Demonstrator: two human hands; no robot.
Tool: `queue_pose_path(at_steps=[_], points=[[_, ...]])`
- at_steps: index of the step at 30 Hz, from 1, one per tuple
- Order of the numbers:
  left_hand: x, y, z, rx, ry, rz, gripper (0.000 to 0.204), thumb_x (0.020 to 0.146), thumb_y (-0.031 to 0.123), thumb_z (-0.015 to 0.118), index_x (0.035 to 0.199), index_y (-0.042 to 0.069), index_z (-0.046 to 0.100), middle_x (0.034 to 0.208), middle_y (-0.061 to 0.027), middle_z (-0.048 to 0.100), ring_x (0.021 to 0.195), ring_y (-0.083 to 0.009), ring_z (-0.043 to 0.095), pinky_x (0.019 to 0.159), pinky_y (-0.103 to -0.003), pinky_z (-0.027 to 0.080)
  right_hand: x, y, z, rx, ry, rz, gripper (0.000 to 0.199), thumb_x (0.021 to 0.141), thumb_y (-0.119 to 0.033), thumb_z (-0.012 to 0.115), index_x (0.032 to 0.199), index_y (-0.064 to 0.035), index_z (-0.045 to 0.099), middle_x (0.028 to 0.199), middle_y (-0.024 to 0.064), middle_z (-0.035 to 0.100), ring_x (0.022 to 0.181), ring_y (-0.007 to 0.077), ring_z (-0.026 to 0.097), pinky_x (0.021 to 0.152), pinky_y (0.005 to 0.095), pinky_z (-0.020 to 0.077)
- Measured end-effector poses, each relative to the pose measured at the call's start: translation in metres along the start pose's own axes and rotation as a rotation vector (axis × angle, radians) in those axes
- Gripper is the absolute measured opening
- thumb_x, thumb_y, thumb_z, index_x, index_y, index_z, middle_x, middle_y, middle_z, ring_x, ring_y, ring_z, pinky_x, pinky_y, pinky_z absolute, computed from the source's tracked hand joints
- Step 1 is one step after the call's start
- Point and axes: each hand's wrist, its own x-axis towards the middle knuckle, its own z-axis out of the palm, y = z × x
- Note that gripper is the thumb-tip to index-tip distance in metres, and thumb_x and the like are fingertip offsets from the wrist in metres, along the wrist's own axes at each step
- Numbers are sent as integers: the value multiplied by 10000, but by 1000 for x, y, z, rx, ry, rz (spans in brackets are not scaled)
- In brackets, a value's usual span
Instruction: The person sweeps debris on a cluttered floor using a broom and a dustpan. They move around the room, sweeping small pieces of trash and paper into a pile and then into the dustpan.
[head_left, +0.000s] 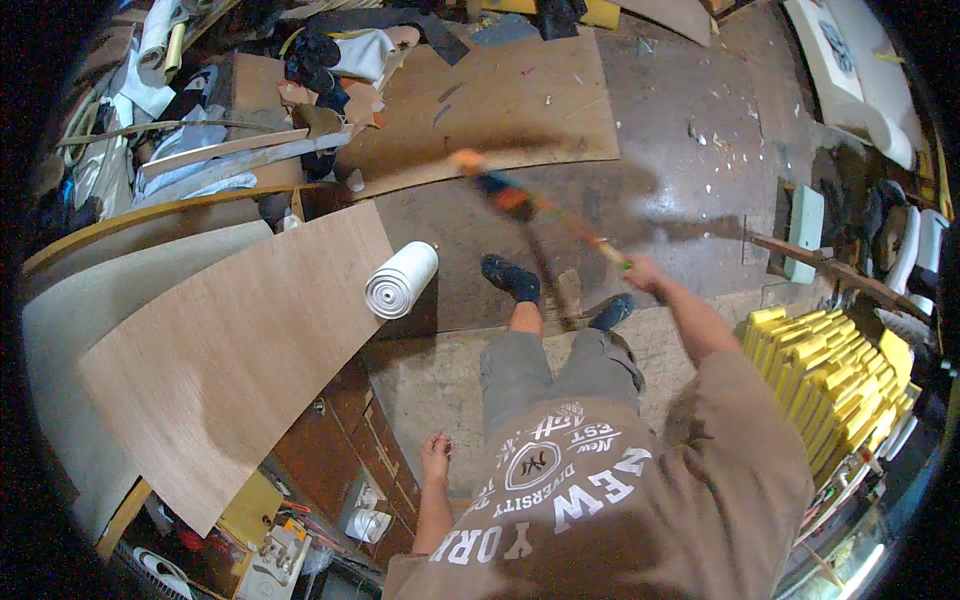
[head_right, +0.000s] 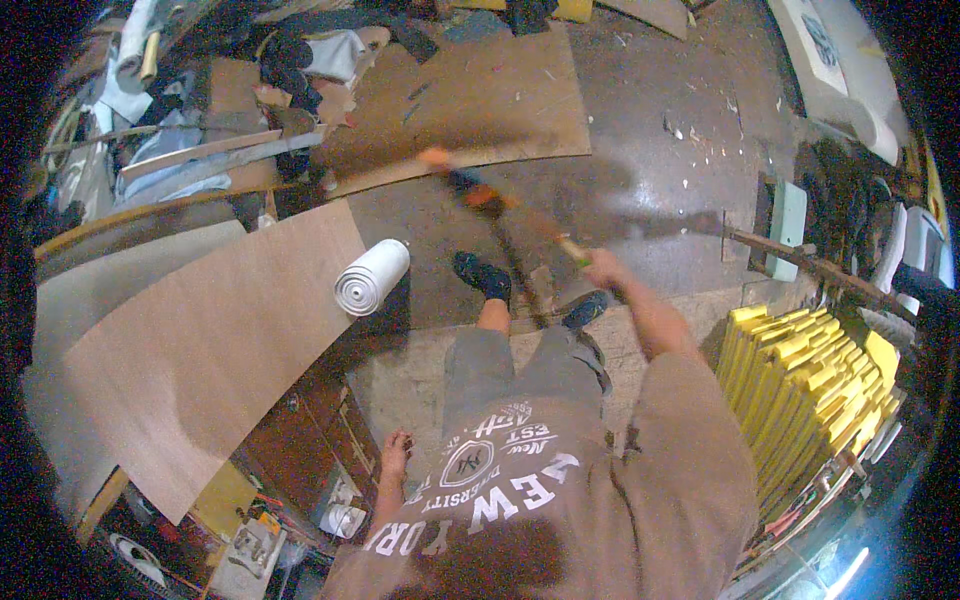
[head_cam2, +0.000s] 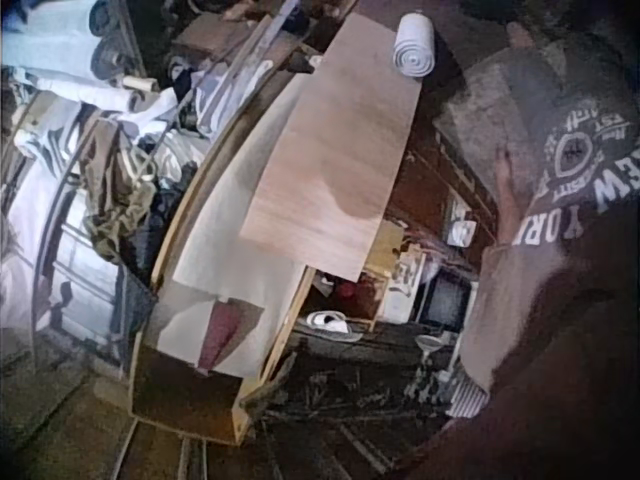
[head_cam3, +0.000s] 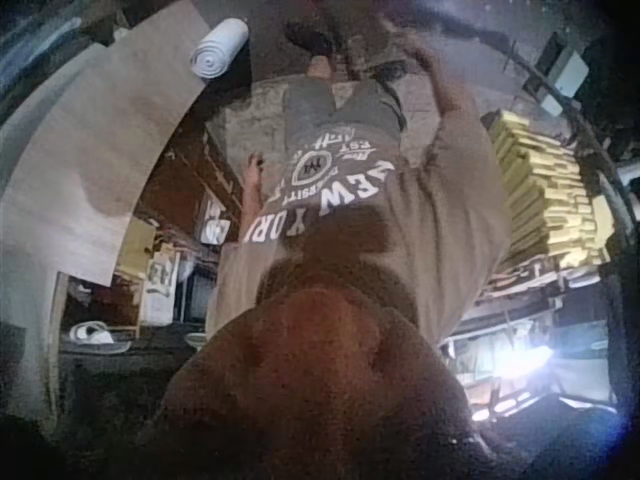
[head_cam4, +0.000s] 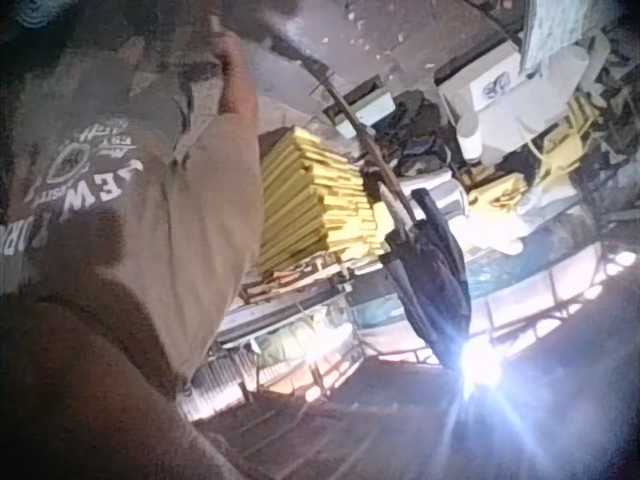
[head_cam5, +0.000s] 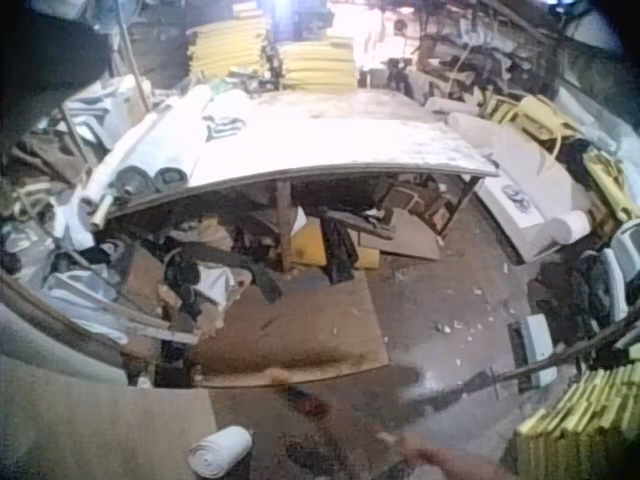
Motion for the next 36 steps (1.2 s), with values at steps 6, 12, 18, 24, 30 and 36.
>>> queue_pose_path(at_steps=[6, 12, 18, 24, 30, 36], points=[[20, 8, 4, 161, -57, 8, 367, 803, 232, 547, 1113, 49, 478, 864, -31, 578, 759, -126, 547, 620, -251, 410, -44, 33, -81, -21, 403, 193, 293, 704, -148, 518, 941, 19, 563, 807, 241, 586, 786, 366, 572, 689, 398, 457], [23, 49, 1, 2, -97, 102, 403, 808, 229, 541, 1142, 18, 460, 817, -36, 575, 714, -110, 528, 607, -234, 403, -110, -40, -60, 189, 303, 77, 241, 752, -119, 510, 961, -2, 524, 563, 57, 478, 456, 153, 468, 424, 310, 394], [26, 61, -27, -2, -88, 124, 360, 814, 214, 533, 1095, -3, 471, 796, -39, 565, 690, -105, 501, 585, -216, 385, -71, -237, -5, 378, -228, -336, 197, 791, -192, 506, 945, -70, 515, 573, 4, 449, 460, 99, 417, 403, 258, 339], [27, 67, -44, -34, 11, 148, 344, 824, 201, 516, 1120, 33, 466, 893, -56, 561, 777, -124, 526, 634, -231, 401, 154, -384, 29, 240, -236, -437, 371, 767, -265, 535, 1078, -63, 527, 741, 82, 578, 598, 187, 541, 534, 327, 450], [39, 30, -27, -55, -85, -32, 300, 826, 204, 483, 1084, 51, 499, 948, -68, 558, 893, -150, 517, 742, -277, 397, 104, -315, -73, 432, 142, -248, 258, 807, -202, 462, 998, -44, 533, 633, 45, 506, 511, 157, 496, 438, 311, 399], [42, 113, -16, 178, -213, 157, 247, 827, 176, 484, 1029, 41, 528, 930, -64, 559, 851, -139, 518, 723, -269, 413, 30, -349, -148, 728, -73, -201, 387, 802, -122, 469, 1186, -72, 460, 539, 4, 435, 420, 103, 405, 391, 265, 340]])
